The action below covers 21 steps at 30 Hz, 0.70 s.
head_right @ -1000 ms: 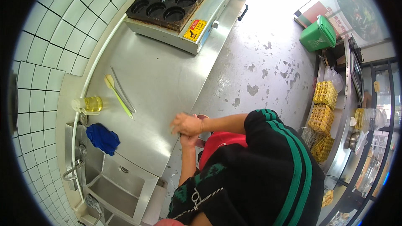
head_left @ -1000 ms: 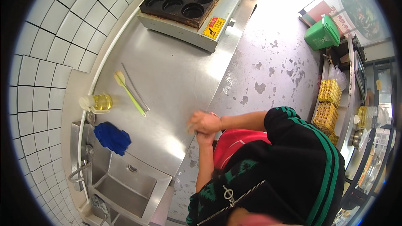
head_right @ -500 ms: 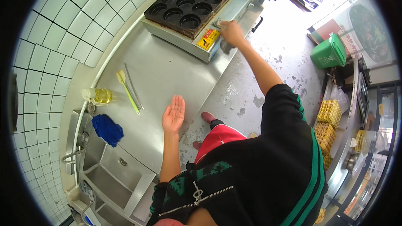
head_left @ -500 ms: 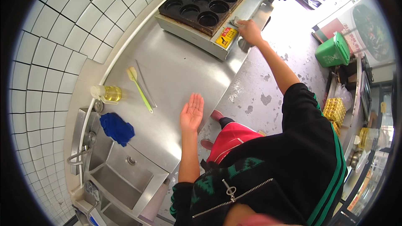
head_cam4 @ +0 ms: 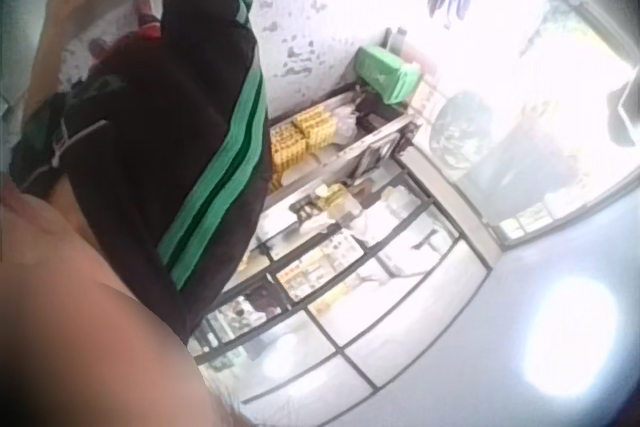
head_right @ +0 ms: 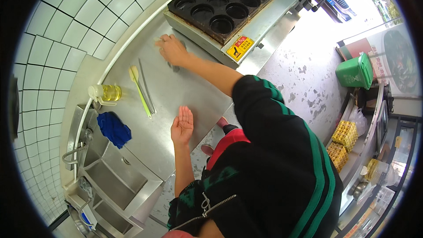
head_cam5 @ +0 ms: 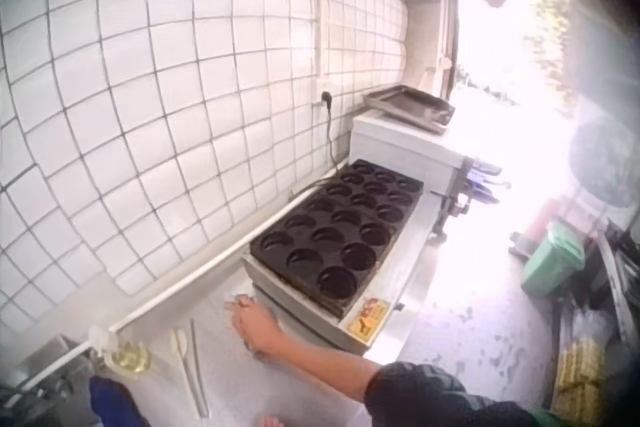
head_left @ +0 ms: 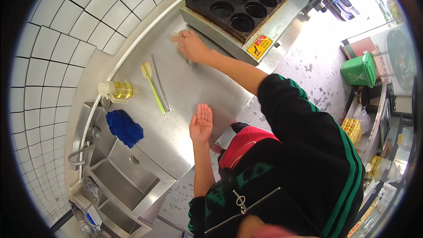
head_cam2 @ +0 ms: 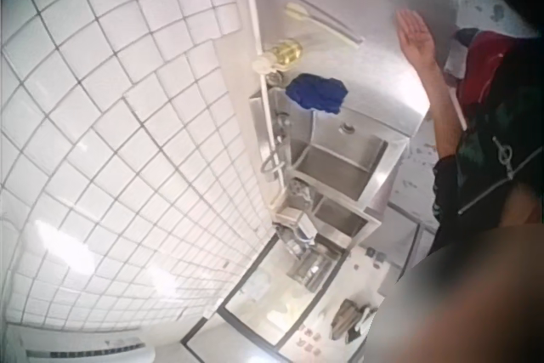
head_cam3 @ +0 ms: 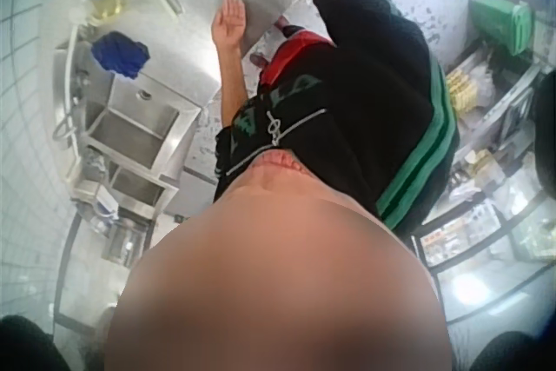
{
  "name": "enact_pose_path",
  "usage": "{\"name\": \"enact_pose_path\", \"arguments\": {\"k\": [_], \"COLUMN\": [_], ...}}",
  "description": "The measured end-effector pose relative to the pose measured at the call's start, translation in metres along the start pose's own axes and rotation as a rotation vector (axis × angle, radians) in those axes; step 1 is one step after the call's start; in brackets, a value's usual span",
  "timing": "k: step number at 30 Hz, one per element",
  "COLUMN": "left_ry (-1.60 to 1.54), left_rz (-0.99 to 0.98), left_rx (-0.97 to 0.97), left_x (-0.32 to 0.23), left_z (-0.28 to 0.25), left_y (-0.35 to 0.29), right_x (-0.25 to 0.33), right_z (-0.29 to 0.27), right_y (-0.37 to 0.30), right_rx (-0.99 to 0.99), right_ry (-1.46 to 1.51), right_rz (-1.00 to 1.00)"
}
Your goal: The person pours oil into a takoyaki pan, moves a tray of cooked takoyaki, and cleans the stainless steel counter and sink area with cloths. The person then walks toward the dining area.
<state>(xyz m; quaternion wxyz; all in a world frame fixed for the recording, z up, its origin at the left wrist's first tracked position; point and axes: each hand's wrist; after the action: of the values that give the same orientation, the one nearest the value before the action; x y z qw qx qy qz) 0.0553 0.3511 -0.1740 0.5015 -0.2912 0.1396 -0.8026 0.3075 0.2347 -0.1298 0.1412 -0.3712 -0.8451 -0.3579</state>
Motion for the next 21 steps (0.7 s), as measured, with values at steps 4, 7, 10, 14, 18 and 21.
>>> {"name": "enact_pose_path", "arguments": {"k": [4,7,10,14,18,21], "left_ry": [-0.049,-0.067,-0.052,-0.009,0.009,0.059], "left_rz": [0.017,-0.026,-0.099,-0.163,-0.199,-0.245], "left_rx": [-0.014,0.016,-0.042,-0.125,-0.003,0.11], "left_x": [-0.017,-0.02,-0.017,-0.016,-0.026,-0.029], "left_z": [-0.017,-0.032,-0.042,-0.048,-0.055,-0.065], "left_y": [0.0,-0.002,-0.004,-0.01,-0.017,-0.017], "right_x": [-0.037,-0.031,0.022,0.1,0.094,0.06], "right_z": [0.052,0.056,0.047,0.003,-0.098,-0.154], "right_y": [-0.018,-0.068,-0.124,-0.151,-0.095,-0.018], "right_rx": [-0.016,-0.017,0.198,0.26,0.286,0.331], "right_ry": [-0.228,-0.258,-0.076,0.445,0.289,-0.039], "right_rz": [0.068,0.013,0.115,0.302,0.2,-0.16]}}
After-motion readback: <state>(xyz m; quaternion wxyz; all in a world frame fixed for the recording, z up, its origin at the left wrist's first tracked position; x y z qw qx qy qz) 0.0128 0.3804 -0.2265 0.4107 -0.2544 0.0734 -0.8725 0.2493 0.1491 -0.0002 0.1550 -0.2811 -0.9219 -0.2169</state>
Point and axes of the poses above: each hand's wrist, its own y-axis towards the middle knuckle, its own z-axis out of the palm, x = y × z, and after that the axes turned 12 degrees about -z, right-handed
